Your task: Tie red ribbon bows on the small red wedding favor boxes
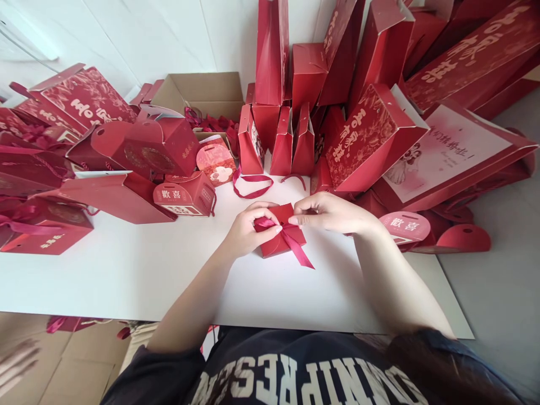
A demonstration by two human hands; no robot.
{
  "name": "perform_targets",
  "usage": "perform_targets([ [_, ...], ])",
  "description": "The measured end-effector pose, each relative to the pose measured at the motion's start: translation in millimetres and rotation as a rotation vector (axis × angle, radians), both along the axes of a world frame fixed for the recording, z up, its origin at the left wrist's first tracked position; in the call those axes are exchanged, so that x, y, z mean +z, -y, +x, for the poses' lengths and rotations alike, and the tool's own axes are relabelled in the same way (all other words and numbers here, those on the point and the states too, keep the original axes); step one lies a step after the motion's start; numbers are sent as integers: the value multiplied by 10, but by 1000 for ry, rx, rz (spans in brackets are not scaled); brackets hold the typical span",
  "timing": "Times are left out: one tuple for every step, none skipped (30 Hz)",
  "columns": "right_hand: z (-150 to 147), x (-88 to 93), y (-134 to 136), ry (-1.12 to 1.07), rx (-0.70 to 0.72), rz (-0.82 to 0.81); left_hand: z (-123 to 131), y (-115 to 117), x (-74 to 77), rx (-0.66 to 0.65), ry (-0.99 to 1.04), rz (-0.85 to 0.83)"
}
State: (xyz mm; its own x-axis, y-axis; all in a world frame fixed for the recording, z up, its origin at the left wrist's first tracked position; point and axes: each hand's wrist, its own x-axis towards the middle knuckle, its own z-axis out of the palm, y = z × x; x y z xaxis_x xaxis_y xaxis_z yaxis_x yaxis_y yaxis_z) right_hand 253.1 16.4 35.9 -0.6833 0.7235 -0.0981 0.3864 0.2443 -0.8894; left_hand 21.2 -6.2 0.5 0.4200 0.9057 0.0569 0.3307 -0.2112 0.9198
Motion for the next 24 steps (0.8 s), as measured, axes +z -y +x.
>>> perform_targets([
  [-16, -20, -6, -51, -28, -73, 7, 3, 7, 3, -5, -6],
  [-30, -44, -15, -100, -53, -146, 11, 4, 13, 3, -8, -14],
  [-42, -73, -26, -141, -74, -210, 11, 4, 18, -1, -8, -23],
  [-51, -104, -38, -165, -93, -259, 8, 3, 20, -9, -5, -33],
  [-59, -135, -49, -177, -108, -293, 3, 1, 20, -17, -2, -41],
  [-65, -163, -59, -183, -120, -313, -2, 0, 17, -25, 3, -48],
  [-71, -188, -66, -189, -130, -324, -7, -1, 11, -32, 7, -53],
  [-78, -207, -71, -195, -138, -329, -13, 0, 6, -36, 12, -55],
  [-86, -219, -73, -203, -142, -329, -19, 0, 2, -38, 16, -55],
  [-93, -225, -72, -211, -142, -325, -26, 2, 0, -39, 18, -57],
  [-100, -224, -69, -219, -139, -316, -35, 2, 2, -41, 21, -61],
  [-105, -217, -64, -222, -133, -304, -46, 1, 7, -47, 25, -67],
  [-107, -205, -59, -222, -126, -290, -60, -1, 16, -53, 30, -79],
  [-104, -191, -53, -218, -122, -277, -75, -6, 26, -55, 42, -99],
  [-98, -175, -48, -211, -120, -267, -92, -13, 35, -51, 63, -126],
  [-89, -160, -43, -201, -121, -262, -110, -22, 41, -40, 92, -157],
  [-78, -145, -39, -192, -125, -261, -127, -32, 44, -24, 124, -187],
  [-67, -132, -36, -183, -129, -262, -142, -43, 41, -3, 153, -211],
  [-57, -121, -33, -176, -130, -261, -154, -53, 34, 19, 174, -224],
  [-50, -112, -31, -172, -127, -259, -163, -61, 24, 37, 184, -225],
  [-47, -104, -30, -169, -121, -258, -169, -68, 12, 51, 183, -219],
  [-47, -97, -29, -168, -114, -257, -172, -73, -1, 61, 176, -209],
  [-50, -92, -29, -168, -108, -256, -172, -76, -12, 66, 168, -199],
  [-55, -88, -29, -170, -107, -258, -171, -78, -20, 69, 159, -189],
])
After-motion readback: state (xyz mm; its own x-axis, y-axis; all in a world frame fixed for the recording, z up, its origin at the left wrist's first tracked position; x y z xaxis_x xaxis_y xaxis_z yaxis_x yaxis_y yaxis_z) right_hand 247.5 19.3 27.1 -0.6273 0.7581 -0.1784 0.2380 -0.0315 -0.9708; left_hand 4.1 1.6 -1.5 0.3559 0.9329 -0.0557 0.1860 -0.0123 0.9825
